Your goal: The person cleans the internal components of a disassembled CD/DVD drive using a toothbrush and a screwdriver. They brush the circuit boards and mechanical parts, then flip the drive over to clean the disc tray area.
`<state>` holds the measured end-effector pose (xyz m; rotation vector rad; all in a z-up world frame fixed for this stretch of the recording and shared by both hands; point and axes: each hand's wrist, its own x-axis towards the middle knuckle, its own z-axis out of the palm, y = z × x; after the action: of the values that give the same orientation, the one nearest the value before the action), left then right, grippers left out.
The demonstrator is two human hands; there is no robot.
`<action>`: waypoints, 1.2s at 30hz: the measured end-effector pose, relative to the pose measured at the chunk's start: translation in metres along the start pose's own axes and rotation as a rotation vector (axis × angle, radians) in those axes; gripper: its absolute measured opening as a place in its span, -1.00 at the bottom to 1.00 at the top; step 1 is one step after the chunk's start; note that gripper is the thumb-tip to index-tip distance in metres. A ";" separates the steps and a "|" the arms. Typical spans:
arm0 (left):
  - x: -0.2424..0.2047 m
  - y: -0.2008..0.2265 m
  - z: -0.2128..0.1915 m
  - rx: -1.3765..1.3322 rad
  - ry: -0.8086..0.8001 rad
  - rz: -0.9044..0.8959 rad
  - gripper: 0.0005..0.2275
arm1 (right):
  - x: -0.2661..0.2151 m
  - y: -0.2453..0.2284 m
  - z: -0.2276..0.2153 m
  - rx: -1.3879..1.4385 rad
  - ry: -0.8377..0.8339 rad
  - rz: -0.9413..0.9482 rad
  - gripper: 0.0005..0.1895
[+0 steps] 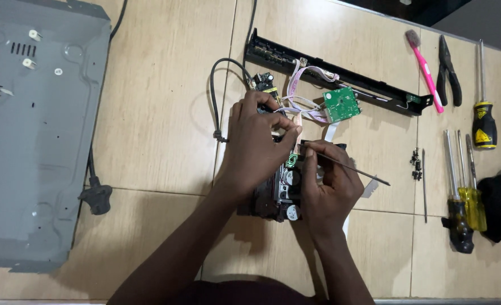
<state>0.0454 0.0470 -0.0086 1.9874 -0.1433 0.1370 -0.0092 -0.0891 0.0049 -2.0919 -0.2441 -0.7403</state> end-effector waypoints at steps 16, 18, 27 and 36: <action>-0.001 0.005 -0.003 0.003 0.004 0.007 -0.85 | -0.001 0.003 0.001 -0.020 0.016 -0.027 -0.94; -0.001 0.005 -0.003 0.008 0.001 -0.003 -0.86 | -0.001 0.003 0.001 -0.023 0.016 -0.031 -0.94; 0.000 0.001 0.001 0.013 0.011 0.002 -0.86 | 0.000 0.001 -0.001 -0.063 -0.031 -0.017 -0.91; 0.001 -0.003 0.006 0.067 0.043 0.016 -0.88 | -0.003 0.007 0.000 -0.012 -0.004 -0.003 -0.92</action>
<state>0.0467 0.0427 -0.0133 2.0493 -0.1281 0.1968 -0.0085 -0.0925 -0.0016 -2.1044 -0.2451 -0.7411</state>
